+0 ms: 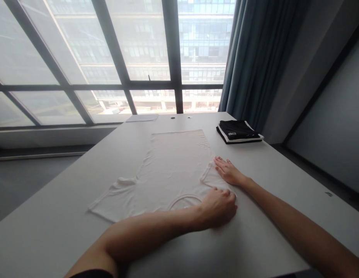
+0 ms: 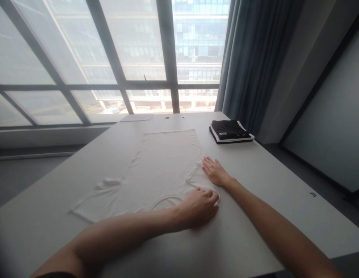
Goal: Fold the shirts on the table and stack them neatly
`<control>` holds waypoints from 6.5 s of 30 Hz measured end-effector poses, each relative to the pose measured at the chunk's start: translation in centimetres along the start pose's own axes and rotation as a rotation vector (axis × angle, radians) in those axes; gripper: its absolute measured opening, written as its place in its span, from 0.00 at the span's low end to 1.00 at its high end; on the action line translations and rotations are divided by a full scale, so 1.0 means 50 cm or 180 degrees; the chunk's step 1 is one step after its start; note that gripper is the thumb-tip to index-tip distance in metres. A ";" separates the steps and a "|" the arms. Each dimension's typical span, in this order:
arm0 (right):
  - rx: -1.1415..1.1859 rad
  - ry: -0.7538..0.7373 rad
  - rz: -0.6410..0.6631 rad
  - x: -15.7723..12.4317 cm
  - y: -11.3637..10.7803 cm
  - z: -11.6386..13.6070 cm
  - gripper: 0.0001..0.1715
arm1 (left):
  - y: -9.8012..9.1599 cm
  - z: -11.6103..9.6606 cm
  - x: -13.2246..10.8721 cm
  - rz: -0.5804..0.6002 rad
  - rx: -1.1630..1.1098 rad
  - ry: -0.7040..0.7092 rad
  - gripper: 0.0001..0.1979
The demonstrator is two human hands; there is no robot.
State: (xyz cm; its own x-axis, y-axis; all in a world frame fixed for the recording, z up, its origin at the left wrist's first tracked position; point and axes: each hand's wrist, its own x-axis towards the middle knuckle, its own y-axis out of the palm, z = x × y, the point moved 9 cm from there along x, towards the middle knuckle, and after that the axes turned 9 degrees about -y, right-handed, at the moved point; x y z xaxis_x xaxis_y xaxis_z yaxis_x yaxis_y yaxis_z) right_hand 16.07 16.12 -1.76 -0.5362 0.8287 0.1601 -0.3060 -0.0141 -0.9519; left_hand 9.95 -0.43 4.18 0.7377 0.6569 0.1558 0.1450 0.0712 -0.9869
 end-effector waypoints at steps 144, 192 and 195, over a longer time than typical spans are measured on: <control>0.5458 0.0823 -0.0570 -0.006 -0.036 0.041 0.29 | 0.036 0.012 -0.007 -0.0159 0.0094 -0.0126 0.32; 0.0874 0.0460 -0.1424 0.076 -0.060 -0.063 0.18 | -0.013 0.104 0.031 -0.0556 -0.0130 -0.0688 0.27; 0.1648 0.0519 -0.1778 0.074 -0.054 -0.099 0.19 | 0.016 0.149 0.035 -0.0432 -0.0123 -0.0929 0.31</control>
State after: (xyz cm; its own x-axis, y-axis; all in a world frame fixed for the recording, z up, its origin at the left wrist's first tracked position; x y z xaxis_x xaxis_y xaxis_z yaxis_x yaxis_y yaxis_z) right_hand 18.81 22.01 0.12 -0.0842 0.8611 0.5014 -0.8467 0.2035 -0.4917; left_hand 6.43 6.36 3.37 0.4906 0.8313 0.2614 0.2581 0.1479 -0.9547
